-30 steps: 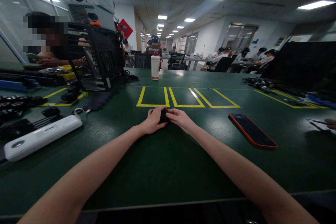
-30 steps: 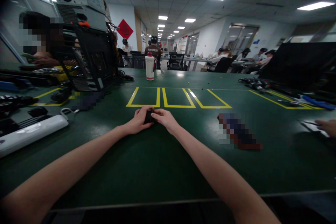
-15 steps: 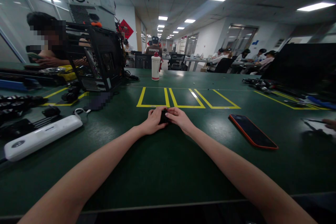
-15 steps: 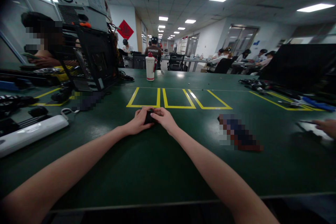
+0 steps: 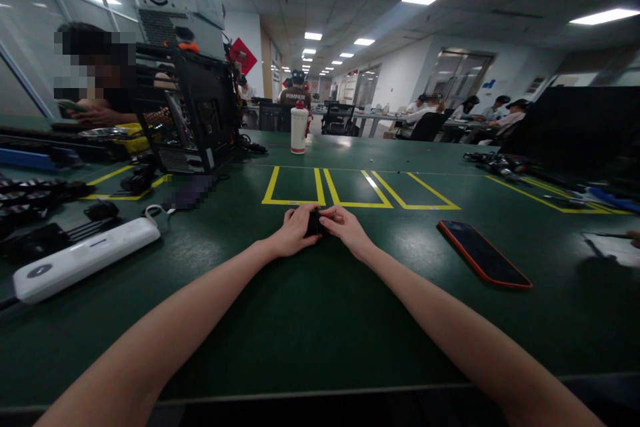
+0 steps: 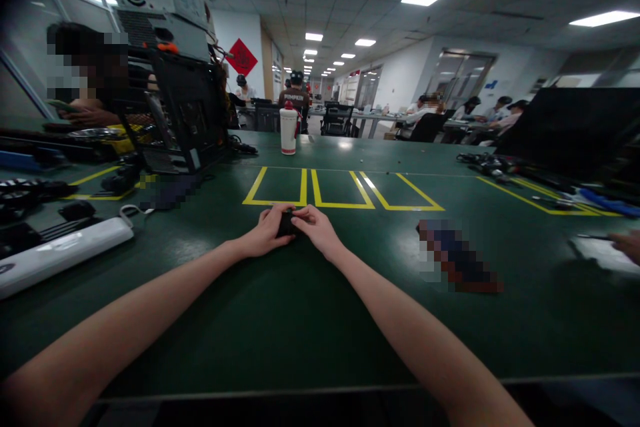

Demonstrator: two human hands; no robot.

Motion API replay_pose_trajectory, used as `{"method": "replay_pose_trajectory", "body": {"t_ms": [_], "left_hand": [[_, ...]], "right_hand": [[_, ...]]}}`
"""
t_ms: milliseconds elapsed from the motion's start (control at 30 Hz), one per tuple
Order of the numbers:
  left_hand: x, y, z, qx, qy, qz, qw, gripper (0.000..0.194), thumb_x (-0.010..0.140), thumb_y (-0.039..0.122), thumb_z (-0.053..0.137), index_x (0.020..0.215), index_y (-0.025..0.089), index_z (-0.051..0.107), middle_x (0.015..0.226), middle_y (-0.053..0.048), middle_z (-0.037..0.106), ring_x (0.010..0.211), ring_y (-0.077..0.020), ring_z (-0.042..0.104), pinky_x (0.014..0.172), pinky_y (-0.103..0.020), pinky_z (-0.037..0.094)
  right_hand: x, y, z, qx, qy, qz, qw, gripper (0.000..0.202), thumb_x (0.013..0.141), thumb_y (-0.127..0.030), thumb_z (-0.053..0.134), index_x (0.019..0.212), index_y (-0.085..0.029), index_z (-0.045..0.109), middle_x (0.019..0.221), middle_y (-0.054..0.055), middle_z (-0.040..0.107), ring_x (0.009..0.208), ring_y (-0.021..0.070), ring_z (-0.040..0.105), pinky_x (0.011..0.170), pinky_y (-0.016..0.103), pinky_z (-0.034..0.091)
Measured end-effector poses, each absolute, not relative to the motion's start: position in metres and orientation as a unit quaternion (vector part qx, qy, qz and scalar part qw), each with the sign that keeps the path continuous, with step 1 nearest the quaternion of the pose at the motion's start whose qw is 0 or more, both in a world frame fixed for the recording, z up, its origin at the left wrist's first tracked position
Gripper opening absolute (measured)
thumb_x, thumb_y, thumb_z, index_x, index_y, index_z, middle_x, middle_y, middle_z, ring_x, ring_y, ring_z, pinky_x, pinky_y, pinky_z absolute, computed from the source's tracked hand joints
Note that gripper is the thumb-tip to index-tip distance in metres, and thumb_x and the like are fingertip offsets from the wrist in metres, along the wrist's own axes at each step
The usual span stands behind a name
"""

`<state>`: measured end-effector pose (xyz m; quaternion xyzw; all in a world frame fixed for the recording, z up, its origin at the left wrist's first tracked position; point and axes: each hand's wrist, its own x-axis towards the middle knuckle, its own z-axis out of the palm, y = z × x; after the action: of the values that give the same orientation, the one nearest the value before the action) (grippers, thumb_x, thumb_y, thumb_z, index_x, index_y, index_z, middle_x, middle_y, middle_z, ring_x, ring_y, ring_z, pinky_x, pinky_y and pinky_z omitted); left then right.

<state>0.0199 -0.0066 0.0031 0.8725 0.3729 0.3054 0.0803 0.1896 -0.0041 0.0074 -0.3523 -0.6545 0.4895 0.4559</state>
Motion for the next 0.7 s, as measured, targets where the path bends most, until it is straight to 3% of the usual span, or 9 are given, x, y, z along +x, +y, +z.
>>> {"method": "replay_pose_trajectory", "body": {"t_ms": [200, 433, 700], "left_hand": [[0.0199, -0.0069, 0.0025, 0.872, 0.376, 0.304, 0.080, 0.057, 0.072, 0.027, 0.054, 0.121, 0.021, 0.023, 0.120, -0.010, 0.037, 0.113, -0.0248, 0.036, 0.094, -0.044, 0.024], [0.0203, -0.0071, 0.0030, 0.871, 0.378, 0.303, 0.084, 0.058, 0.072, 0.027, 0.053, 0.121, 0.021, 0.022, 0.121, -0.010, 0.036, 0.114, -0.0248, 0.035, 0.093, -0.044, 0.025], [0.0198, -0.0072, 0.0043, 0.872, 0.378, 0.301, 0.082, 0.058, 0.073, 0.029, 0.053, 0.121, 0.021, 0.022, 0.121, -0.011, 0.037, 0.113, -0.0248, 0.035, 0.093, -0.045, 0.025]], "right_hand": [[0.1906, 0.0043, 0.0045, -0.369, -0.641, 0.516, 0.432, 0.029, 0.068, -0.029, 0.060, 0.095, -0.018, 0.054, 0.093, 0.004, 0.058, 0.087, 0.0148, 0.054, 0.082, 0.034, 0.042], [0.1949, -0.0011, 0.0079, -0.308, -0.664, 0.524, 0.436, 0.033, 0.060, -0.021, 0.067, 0.090, -0.020, 0.053, 0.094, 0.001, 0.058, 0.090, 0.0143, 0.056, 0.085, 0.033, 0.041], [0.1904, 0.0035, 0.0048, -0.356, -0.666, 0.471, 0.455, 0.021, 0.067, -0.032, 0.061, 0.083, -0.020, 0.054, 0.085, 0.000, 0.058, 0.082, 0.0134, 0.055, 0.080, 0.033, 0.043]]}}
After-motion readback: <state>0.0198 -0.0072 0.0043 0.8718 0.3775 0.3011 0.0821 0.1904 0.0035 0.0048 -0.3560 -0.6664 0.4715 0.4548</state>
